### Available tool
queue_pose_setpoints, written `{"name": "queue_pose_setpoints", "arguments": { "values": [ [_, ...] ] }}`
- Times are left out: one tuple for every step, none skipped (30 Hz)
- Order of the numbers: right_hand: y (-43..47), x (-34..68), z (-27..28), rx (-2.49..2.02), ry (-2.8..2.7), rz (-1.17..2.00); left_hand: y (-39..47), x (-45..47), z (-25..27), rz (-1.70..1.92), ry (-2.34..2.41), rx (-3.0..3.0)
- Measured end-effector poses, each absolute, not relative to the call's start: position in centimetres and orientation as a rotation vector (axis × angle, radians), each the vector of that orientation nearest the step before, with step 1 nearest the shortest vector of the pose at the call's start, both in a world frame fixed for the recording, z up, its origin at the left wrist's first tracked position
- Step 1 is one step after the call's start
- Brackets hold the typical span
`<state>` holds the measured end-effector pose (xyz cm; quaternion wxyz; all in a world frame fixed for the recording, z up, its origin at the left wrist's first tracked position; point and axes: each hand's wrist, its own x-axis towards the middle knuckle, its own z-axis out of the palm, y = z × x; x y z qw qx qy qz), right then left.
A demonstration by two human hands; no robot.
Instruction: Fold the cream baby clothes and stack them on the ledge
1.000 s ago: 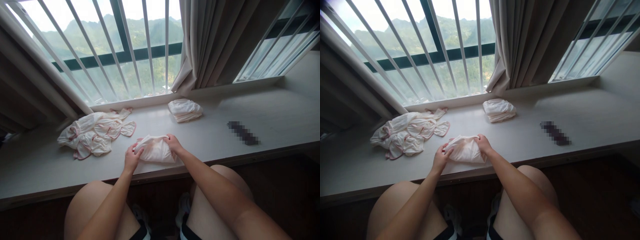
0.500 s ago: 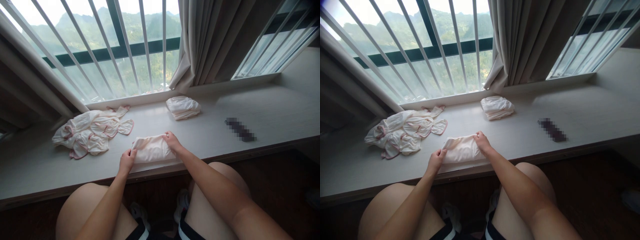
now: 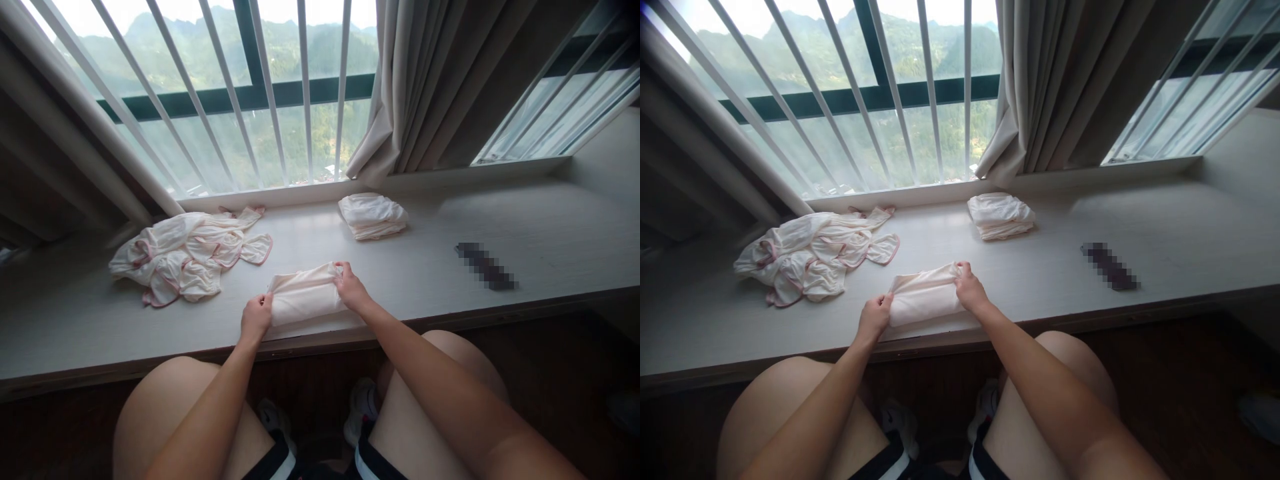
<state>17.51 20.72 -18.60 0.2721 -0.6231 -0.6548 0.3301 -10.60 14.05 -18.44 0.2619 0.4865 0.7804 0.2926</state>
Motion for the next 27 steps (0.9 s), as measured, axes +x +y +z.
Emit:
{"name": "queue_pose_setpoints", "arguments": {
  "values": [
    [20.7, 17.3, -18.8, -1.705, -1.796, 0.827, 14.0, -10.4, -18.3, 0.795, 2.130, 1.310],
    [20.7, 17.1, -18.8, -1.724, -1.827, 0.770, 13.9, -10.2, -18.1, 0.813, 2.155, 1.297],
    [20.5, 16.9, -18.8, -1.734, -1.854, 0.714, 13.8, -9.9, -17.8, 0.851, 2.186, 1.298],
    [20.3, 16.8, -18.7, -1.737, -1.876, 0.653, 13.6, -9.6, -17.5, 0.910, 2.214, 1.333],
    [20.0, 16.7, -18.4, -1.730, -1.902, 0.584, 13.5, -9.3, -17.1, 0.974, 2.230, 1.415],
    [19.7, 16.6, -18.0, -1.714, -1.932, 0.504, 13.3, -8.9, -16.7, 1.026, 2.226, 1.544],
    [19.3, 16.4, -17.6, -1.685, -1.967, 0.418, 13.3, -8.6, -16.3, 1.050, 2.186, 1.707],
    [18.9, 16.2, -17.1, -1.640, -2.010, 0.338, 13.2, -8.2, -16.0, 1.034, 2.102, 1.883],
    [18.5, 16.0, -16.7, -1.578, -2.065, 0.272, 13.2, -7.9, -15.7, 0.979, 1.984, 2.043],
    [18.1, 15.6, -16.4, -1.503, -2.135, 0.225, 13.3, -7.6, -15.5, 0.892, 1.861, 2.166],
    [17.8, 15.3, -16.2, -1.425, -2.213, 0.197, 13.4, -7.4, -15.5, 0.788, 1.763, 2.243],
    [17.5, 14.9, -16.3, -1.358, -2.289, 0.185, 13.6, -7.3, -15.6, 0.677, 1.709, 2.277],
    [17.4, 14.6, -16.5, -1.313, -2.358, 0.185, 13.7, -7.2, -15.9, 0.567, 1.704, 2.274],
    [17.3, 14.3, -16.8, -1.298, -2.411, 0.197, 13.9, -7.2, -16.3, 0.465, 1.739, 2.247],
    [17.3, 14.1, -17.3, -1.311, -2.447, 0.217, 14.0, -7.3, -16.7, 0.378, 1.798, 2.206],
    [17.5, 14.0, -17.9, -1.344, -2.467, 0.242, 14.0, -7.4, -17.0, 0.306, 1.858, 2.165],
    [17.7, 14.0, -18.4, -1.382, -2.477, 0.269, 14.1, -7.5, -17.4, 0.252, 1.908, 2.134],
    [17.9, 14.1, -18.9, -1.415, -2.482, 0.293, 14.1, -7.7, -17.7, 0.213, 1.943, 2.113],
    [18.2, 14.2, -19.3, -1.440, -2.484, 0.311, 14.2, -7.8, -17.9, 0.186, 1.965, 2.099],
    [18.5, 14.4, -19.6, -1.456, -2.483, 0.323, 14.2, -8.0, -18.0, 0.170, 1.980, 2.088],
    [18.7, 14.5, -19.9, -1.467, -2.480, 0.329, 14.2, -8.1, -18.2, 0.162, 1.993, 2.074],
    [18.9, 14.6, -20.0, -1.475, -2.477, 0.333, 14.3, -8.2, -18.3, 0.160, 2.005, 2.058],
    [19.1, 14.7, -20.1, -1.482, -2.472, 0.336, 14.3, -8.3, -18.4, 0.158, 2.015, 2.041],
    [19.2, 14.7, -20.2, -1.489, -2.467, 0.338, 14.4, -8.3, -18.5, 0.157, 2.021, 2.024],
    [19.3, 14.7, -20.3, -1.497, -2.462, 0.338, 14.5, -8.4, -18.6, 0.157, 2.024, 2.010],
    [19.5, 14.6, -20.4, -1.503, -2.457, 0.336, 14.6, -8.5, -18.7, 0.156, 2.024, 1.999],
    [19.6, 14.6, -20.5, -1.508, -2.453, 0.333, 14.6, -8.5, -18.8, 0.155, 2.023, 1.991]
  ]
}}
